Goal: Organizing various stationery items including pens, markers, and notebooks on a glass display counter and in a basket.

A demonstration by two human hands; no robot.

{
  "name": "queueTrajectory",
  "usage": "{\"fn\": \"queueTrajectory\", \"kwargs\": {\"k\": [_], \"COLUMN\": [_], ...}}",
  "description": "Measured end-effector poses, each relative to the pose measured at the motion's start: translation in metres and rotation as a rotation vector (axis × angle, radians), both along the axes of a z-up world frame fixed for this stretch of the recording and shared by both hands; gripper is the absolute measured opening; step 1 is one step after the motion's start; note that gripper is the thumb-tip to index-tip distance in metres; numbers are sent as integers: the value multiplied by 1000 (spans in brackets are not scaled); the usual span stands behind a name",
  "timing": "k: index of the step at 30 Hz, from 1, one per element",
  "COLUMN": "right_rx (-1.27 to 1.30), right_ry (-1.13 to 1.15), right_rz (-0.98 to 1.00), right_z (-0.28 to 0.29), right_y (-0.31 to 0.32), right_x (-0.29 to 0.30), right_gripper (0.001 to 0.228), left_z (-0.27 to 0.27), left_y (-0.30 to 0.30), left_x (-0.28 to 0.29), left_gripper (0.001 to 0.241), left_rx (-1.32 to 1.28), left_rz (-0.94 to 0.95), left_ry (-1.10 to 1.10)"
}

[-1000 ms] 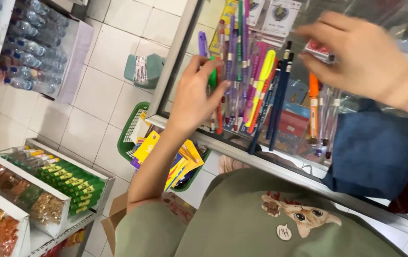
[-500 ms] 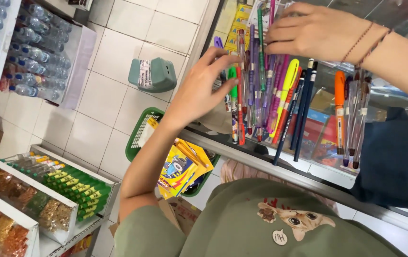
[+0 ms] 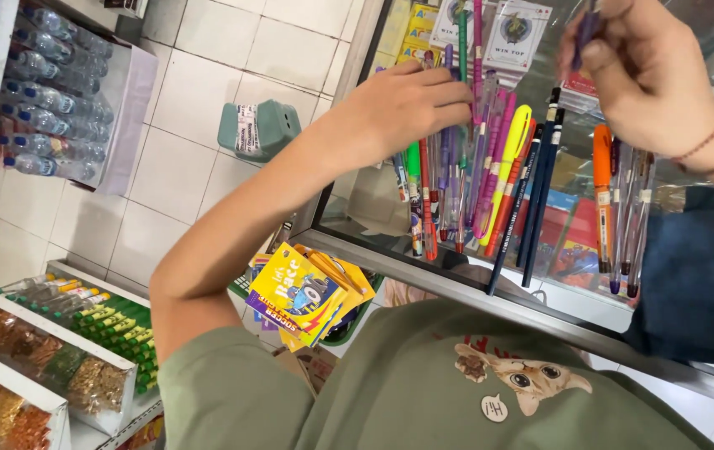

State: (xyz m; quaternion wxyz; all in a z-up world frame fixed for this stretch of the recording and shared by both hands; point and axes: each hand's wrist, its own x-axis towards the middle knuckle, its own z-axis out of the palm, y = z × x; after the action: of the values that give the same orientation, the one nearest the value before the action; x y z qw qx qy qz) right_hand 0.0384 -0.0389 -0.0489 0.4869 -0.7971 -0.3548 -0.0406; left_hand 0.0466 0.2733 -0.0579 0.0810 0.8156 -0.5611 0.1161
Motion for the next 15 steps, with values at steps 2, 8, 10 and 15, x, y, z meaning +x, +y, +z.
{"fn": "queueTrajectory", "kwargs": {"k": [2, 8, 10, 15], "right_rx": [59, 391, 300, 483], "right_ry": [103, 556, 527, 579], "right_rz": [22, 0, -107, -83], "right_z": [4, 15, 10, -13], "right_y": [2, -1, -8, -28], "right_x": [-7, -25, -26, -16], "right_gripper": [18, 19, 16, 26], "left_z": [3, 10, 10, 14], "left_y": [1, 5, 5, -10], "left_x": [1, 9, 11, 4], "left_gripper": [26, 17, 16, 19], "left_rx": [3, -11, -34, -362], "left_rz": [-17, -81, -95, -13], "left_ry": [-43, -198, -192, 136]}}
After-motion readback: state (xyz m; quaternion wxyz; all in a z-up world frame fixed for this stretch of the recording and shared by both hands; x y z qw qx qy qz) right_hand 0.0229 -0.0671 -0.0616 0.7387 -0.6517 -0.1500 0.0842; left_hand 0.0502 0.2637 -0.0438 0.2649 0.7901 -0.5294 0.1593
